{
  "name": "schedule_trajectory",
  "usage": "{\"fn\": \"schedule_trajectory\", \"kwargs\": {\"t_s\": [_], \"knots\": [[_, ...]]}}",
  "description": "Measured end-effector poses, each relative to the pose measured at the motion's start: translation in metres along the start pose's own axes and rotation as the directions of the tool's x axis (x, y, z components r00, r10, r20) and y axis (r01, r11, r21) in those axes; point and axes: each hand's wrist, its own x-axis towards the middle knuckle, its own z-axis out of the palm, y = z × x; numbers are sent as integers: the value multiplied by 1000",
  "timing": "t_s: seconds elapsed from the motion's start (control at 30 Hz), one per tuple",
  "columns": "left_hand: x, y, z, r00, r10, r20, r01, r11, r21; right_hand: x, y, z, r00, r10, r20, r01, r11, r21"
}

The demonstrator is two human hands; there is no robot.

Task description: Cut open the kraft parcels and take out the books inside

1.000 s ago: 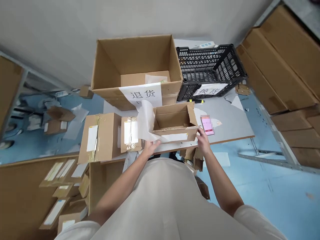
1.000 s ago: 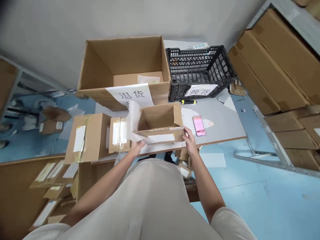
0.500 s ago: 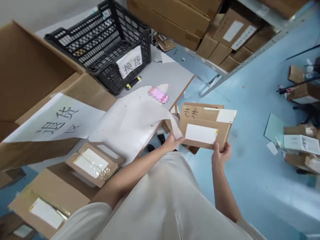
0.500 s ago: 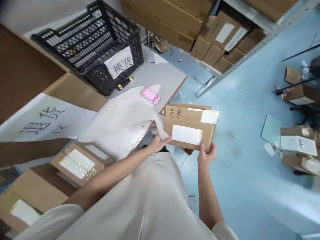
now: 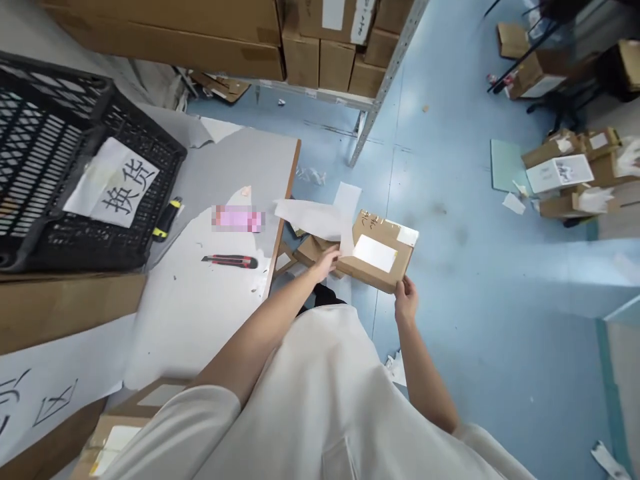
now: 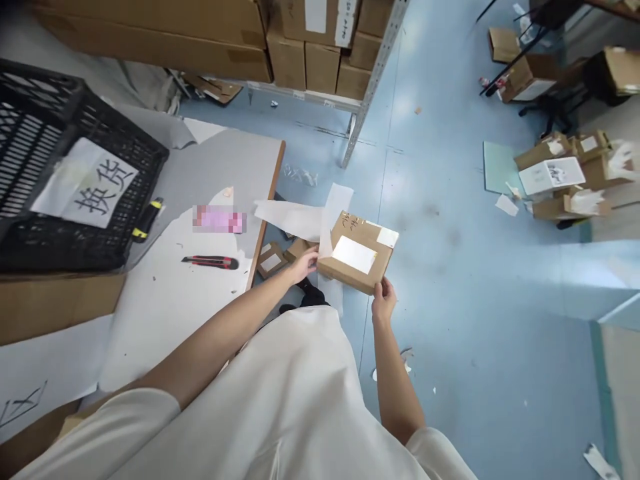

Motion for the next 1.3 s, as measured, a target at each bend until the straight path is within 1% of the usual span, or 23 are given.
{"fn": "schedule_trajectory", "kwargs": {"t_s": [0.07,0.13,0.23,0.3,0.4,0.47,0.53,0.6,0.7,0.8,0.83,0.87,0.9,0.93,0.97,1.0,1.03,1.07,1.1,1.17,1.2,1.23,1.3], "knots": [[11,10,-9,998,-32,-45,28,994,-104,9,0,12,1000,13,-19,-13,1000,23],[16,16,-15,998,-9,-66,-2,986,-167,17,-2,18,998,4,-58,-4,1000,1],[11,22,-22,999,13,-36,-17,994,-106,26,-7,25,1000,5,-21,-5,1000,-14],[0,23,-31,999,32,-37,-32,999,9,31,-11,34,997,19,74,-18,1000,-18],[-30,23,-58,981,126,-145,-107,986,131,41,-19,62,967,29,252,-15,998,-57],[-56,19,-82,944,186,-271,-162,981,109,47,-30,94,924,15,381,26,995,-101],[-87,12,-107,873,221,-436,-221,974,52,49,-46,135,851,-18,526,110,983,-144],[-120,3,-128,766,231,-600,-287,958,3,46,-66,181,737,-48,675,216,962,-166],[-174,-17,-145,574,175,-800,-382,921,-72,27,-94,251,530,-83,844,377,915,-147],[-229,-47,-150,390,71,-918,-493,858,-143,-15,-112,323,298,-142,944,531,846,-40],[-247,-60,-149,302,36,-953,-538,831,-139,-37,-114,345,206,-153,967,565,825,10],[-263,-75,-146,187,-11,-982,-581,805,-120,-64,-115,366,100,-147,984,589,806,60],[-277,-90,-141,46,-85,-995,-618,780,-95,-95,-115,384,-22,-114,993,603,791,104],[-289,-106,-136,-95,-189,-977,-646,758,-84,-130,-114,398,-157,-55,986,611,779,141],[-299,-121,-130,-210,-317,-925,-675,732,-98,-169,-111,408,-300,23,954,621,763,177],[-307,-135,-125,-263,-451,-853,-712,687,-144,-209,-108,414,-444,126,887,620,757,203],[-314,-147,-122,-246,-569,-784,-758,617,-210,-250,-103,417,-567,204,798,613,752,243],[-319,-156,-120,-168,-657,-735,-803,524,-285,-291,-97,418,-675,255,693,596,742,306],[-323,-162,-121,-58,-704,-708,-837,420,-349,-331,-90,418,-751,301,587,583,720,377],[-331,-168,-128,163,-666,-728,-883,231,-409,-400,-72,415,-796,400,453,592,669,449],[-334,-168,-134,231,-610,-758,-901,160,-403,-428,-62,413,-795,445,411,603,650,462],[-337,-167,-139,264,-560,-785,-918,104,-383,-451,-52,411,-784,475,398,620,628,471],[-341,-166,-146,285,-491,-824,-939,30,-342,-479,-34,408,-748,516,417,663,576,478]]}}
